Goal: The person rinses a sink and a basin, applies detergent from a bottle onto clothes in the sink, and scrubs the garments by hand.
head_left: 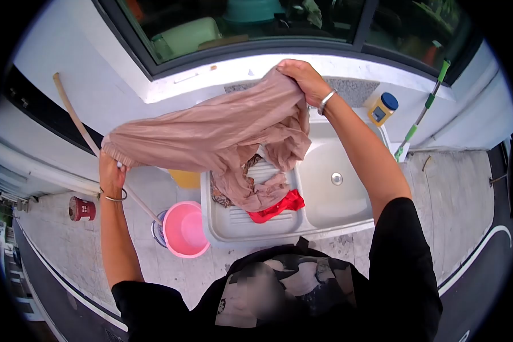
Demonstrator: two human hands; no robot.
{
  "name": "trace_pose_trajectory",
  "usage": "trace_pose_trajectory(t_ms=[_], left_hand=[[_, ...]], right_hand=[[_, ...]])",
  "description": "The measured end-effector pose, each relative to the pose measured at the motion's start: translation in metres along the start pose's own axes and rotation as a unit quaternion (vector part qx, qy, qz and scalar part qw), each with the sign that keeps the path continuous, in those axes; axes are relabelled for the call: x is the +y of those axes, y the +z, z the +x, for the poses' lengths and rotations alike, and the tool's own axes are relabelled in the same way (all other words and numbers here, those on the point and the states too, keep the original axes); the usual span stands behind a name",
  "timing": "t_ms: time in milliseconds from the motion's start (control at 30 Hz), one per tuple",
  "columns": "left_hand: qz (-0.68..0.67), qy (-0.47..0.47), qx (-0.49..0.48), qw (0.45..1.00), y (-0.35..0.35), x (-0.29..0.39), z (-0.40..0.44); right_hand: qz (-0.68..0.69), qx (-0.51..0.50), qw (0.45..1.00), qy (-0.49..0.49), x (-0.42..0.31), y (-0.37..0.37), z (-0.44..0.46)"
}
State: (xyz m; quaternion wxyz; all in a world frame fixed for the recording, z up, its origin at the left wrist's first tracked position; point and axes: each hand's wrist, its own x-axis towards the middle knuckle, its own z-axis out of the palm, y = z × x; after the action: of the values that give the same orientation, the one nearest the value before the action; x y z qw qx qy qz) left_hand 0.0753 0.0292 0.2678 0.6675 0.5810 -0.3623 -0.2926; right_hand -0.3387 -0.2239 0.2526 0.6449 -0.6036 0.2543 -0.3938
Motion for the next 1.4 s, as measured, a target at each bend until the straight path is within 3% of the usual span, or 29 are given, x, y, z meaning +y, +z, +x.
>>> trace_pose_trajectory(t_ms=[33, 167, 200, 267, 367, 467, 500, 567, 667, 700, 767, 867, 967, 1067, 1167, 1233, 1267, 1300, 1400], left_hand=[[0.004, -0.036, 0.029, 0.999, -0.004, -0.018, -0.004], [0.032, -0.131, -0.007, 0.991, -0.019, -0.068, -0.029], [0.095, -0.098, -0.098, 0.986, -0.031, -0.079, -0.034], [0.146, -0.143, -0.186, 0.961, -0.049, -0.108, -0.051], [0.268, -0.245, -0.257, 0.895, -0.044, -0.142, -0.085], [0.460, -0.169, -0.405, 0.772, -0.017, -0.152, -0.110], [0.465, -0.107, -0.416, 0.774, -0.006, -0.155, -0.114], [0.466, 0.019, -0.432, 0.772, 0.025, -0.164, -0.119], [0.469, 0.120, -0.415, 0.770, 0.084, -0.195, -0.139], [0.470, 0.148, -0.434, 0.755, 0.105, -0.206, -0.146], [0.518, 0.080, -0.486, 0.699, 0.151, -0.211, -0.159], [0.537, 0.069, -0.494, 0.681, 0.188, -0.232, -0.169], [0.538, 0.125, -0.470, 0.689, 0.197, -0.260, -0.160], [0.562, 0.171, -0.457, 0.668, 0.186, -0.318, -0.157], [0.473, 0.198, -0.450, 0.731, 0.165, -0.308, -0.131], [0.340, 0.206, -0.416, 0.818, 0.149, -0.269, -0.099], [0.274, -0.059, -0.427, 0.860, 0.140, -0.227, -0.083], [0.188, -0.319, -0.405, 0.836, 0.132, -0.184, -0.071], [0.205, -0.360, -0.311, 0.855, 0.108, -0.132, -0.069]], right_hand=[[-0.018, -0.003, 1.000, -0.001, 0.009, 0.001, 0.002], [-0.117, -0.084, 0.989, -0.012, 0.036, 0.017, -0.001], [-0.179, -0.108, 0.978, -0.022, 0.046, 0.022, -0.005], [-0.299, -0.154, 0.941, -0.047, 0.066, 0.032, -0.019], [-0.286, -0.232, 0.928, -0.050, 0.135, 0.043, -0.067], [-0.326, -0.351, 0.874, -0.084, 0.219, 0.040, -0.124], [-0.253, -0.409, 0.877, -0.006, 0.220, 0.039, -0.142], [-0.337, -0.343, 0.875, 0.064, 0.226, 0.030, -0.170], [-0.445, -0.167, 0.879, 0.036, 0.241, 0.010, -0.192], [-0.472, -0.162, 0.867, 0.002, 0.250, 0.003, -0.199], [-0.524, -0.149, 0.836, -0.059, 0.267, -0.010, -0.214], [-0.540, -0.125, 0.824, -0.119, 0.253, 0.002, -0.226], [-0.577, -0.128, 0.786, -0.182, 0.248, 0.012, -0.226], [-0.587, -0.217, 0.770, -0.126, 0.286, -0.012, -0.219], [-0.585, -0.193, 0.787, 0.003, 0.281, -0.023, -0.183], [-0.558, -0.076, 0.820, -0.100, 0.244, -0.028, -0.153], [-0.505, -0.065, 0.856, -0.094, 0.226, -0.029, -0.131], [-0.448, -0.053, 0.888, -0.088, 0.209, -0.025, -0.111], [-0.426, -0.040, 0.898, -0.100, 0.188, -0.004, -0.072]])
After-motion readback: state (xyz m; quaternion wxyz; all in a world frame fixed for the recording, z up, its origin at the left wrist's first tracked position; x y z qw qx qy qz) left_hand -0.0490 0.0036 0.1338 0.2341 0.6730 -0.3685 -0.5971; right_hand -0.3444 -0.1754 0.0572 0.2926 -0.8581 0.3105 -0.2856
